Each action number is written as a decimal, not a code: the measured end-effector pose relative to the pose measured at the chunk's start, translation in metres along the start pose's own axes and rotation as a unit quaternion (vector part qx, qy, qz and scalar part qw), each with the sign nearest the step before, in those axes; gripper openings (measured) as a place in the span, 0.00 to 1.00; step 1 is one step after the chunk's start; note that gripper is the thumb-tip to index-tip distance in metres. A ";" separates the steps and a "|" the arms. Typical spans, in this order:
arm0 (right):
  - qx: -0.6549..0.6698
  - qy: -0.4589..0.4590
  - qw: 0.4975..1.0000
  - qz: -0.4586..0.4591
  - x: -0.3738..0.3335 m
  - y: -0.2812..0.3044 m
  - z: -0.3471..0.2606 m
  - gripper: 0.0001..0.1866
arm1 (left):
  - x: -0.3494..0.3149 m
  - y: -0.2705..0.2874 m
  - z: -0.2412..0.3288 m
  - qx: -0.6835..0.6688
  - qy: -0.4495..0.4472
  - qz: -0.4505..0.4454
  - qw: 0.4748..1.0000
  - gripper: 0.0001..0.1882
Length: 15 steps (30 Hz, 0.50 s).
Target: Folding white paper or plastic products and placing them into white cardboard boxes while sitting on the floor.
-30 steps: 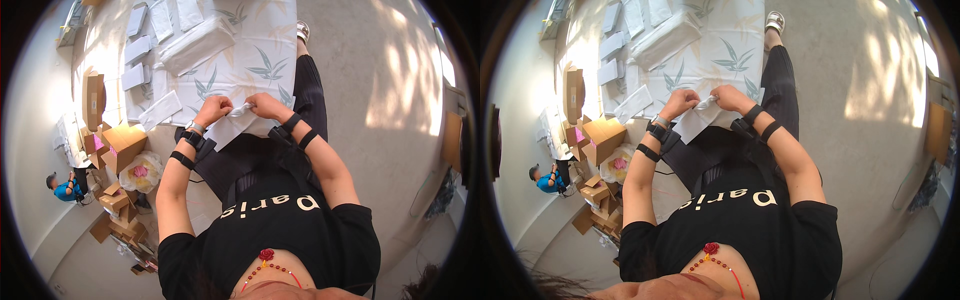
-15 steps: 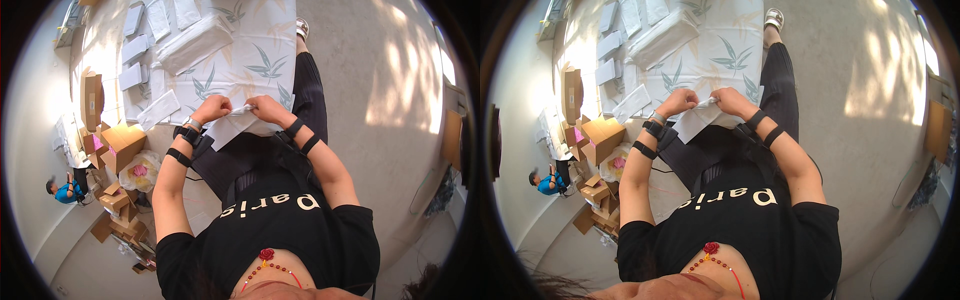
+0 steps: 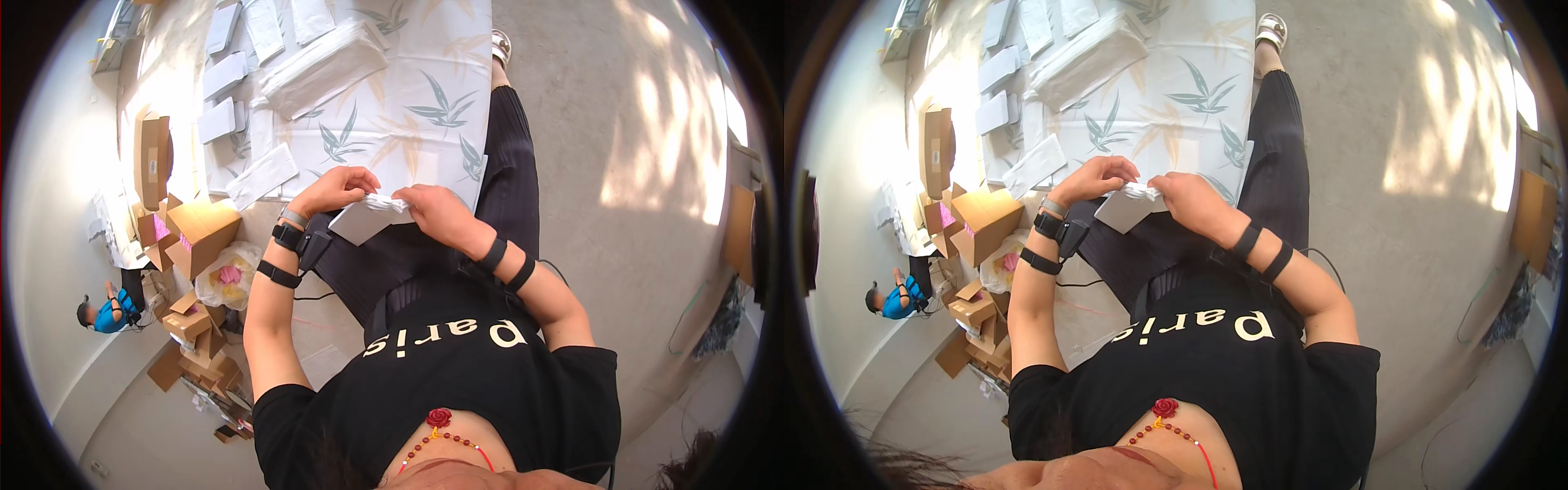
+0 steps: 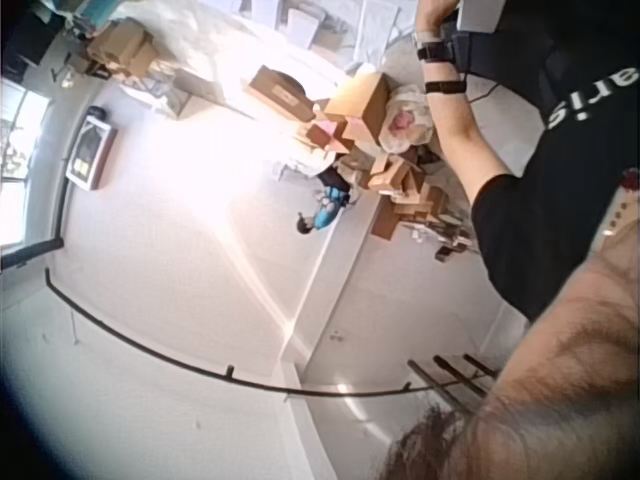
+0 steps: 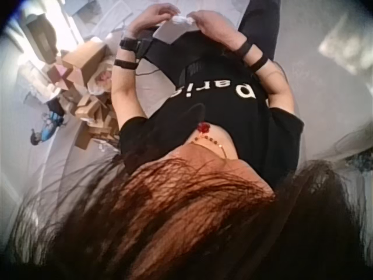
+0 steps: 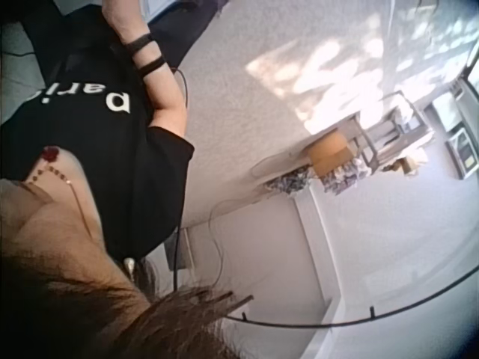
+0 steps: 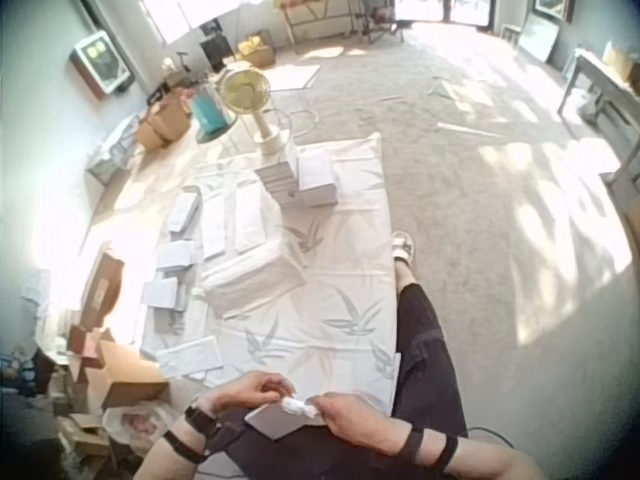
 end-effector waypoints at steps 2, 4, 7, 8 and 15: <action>-0.006 0.015 1.000 0.012 -0.008 0.000 -0.016 0.16 | -0.005 -0.004 -0.006 -0.023 0.007 -0.014 1.000 0.14; -0.040 0.031 0.999 0.008 -0.013 -0.007 -0.026 0.16 | -0.011 -0.008 -0.008 -0.016 0.030 -0.025 0.999 0.15; -0.091 0.049 0.994 -0.020 -0.021 -0.017 -0.039 0.17 | -0.019 -0.016 -0.011 -0.011 0.036 -0.041 0.998 0.14; -0.095 0.054 0.994 -0.023 -0.023 -0.019 -0.042 0.17 | -0.022 -0.018 -0.012 -0.008 0.034 -0.050 0.998 0.14; -0.127 0.079 0.988 -0.041 -0.029 -0.034 -0.050 0.19 | -0.034 -0.021 -0.012 -0.007 0.041 -0.057 0.998 0.16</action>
Point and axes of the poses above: each hand's wrist, its own x-axis towards the middle knuckle, its own y-axis out of the back of the hand, z = x × y, the point moved 8 cm from there along x, towards the middle knuckle, and after that the axes turned 11 degrees about -z, right-handed, at the moved point
